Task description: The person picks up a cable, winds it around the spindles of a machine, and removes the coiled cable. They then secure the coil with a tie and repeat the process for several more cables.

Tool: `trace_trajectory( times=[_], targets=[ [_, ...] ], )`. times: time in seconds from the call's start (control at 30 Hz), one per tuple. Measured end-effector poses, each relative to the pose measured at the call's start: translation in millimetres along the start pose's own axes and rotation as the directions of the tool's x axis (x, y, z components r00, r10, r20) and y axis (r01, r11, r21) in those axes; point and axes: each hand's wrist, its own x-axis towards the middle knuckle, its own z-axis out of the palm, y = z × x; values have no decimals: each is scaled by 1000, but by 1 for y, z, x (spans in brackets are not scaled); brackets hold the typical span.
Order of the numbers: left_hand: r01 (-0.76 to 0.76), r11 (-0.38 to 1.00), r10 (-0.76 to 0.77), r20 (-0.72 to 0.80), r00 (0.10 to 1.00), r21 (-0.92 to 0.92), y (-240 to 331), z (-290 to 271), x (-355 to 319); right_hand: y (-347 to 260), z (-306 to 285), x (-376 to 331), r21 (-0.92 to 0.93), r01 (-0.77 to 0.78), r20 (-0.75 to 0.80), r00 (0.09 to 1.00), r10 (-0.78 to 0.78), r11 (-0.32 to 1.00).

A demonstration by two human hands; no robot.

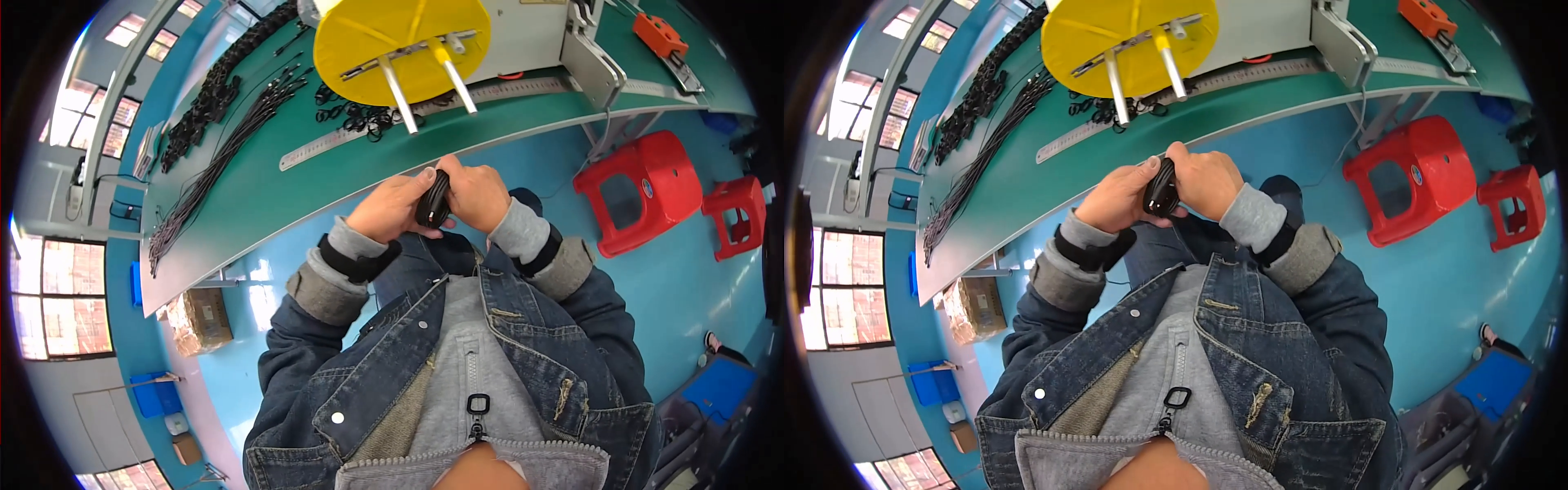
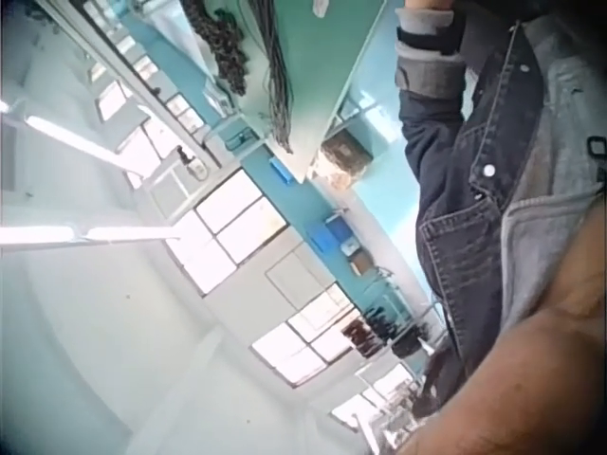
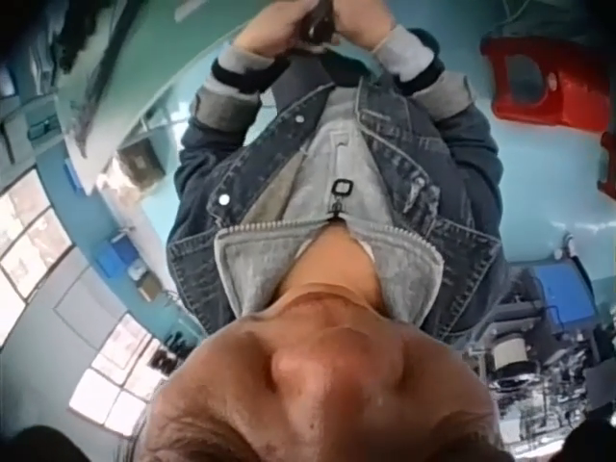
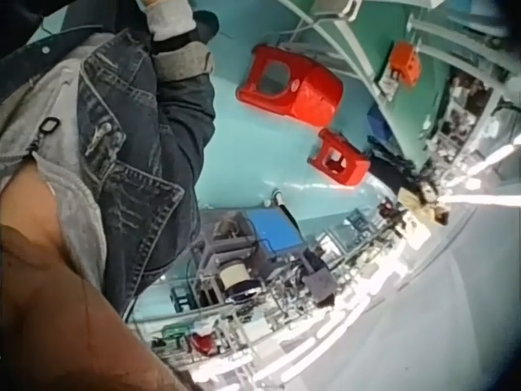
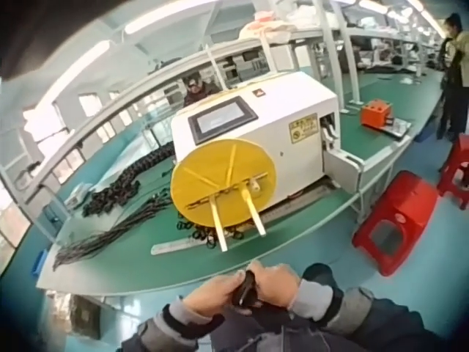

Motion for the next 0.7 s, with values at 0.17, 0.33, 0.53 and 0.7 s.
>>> trace_trajectory(
  times=[0.17,0.33,0.53,0.7],
  targets=[
    [43,915,5,-118,993,402,5,-6,10,5,4,-7,-100,-25,48,998,30,995],
    [14,935,41,-147,988,354,-3,5,16,12,4,-11,-95,-21,66,997,28,995],
    [82,978,-91,36,995,194,-9,2,22,15,8,-13,46,-84,113,991,78,995],
    [194,874,-218,3,976,446,-10,-7,27,20,7,-14,7,-71,237,969,67,997]
  ],
)
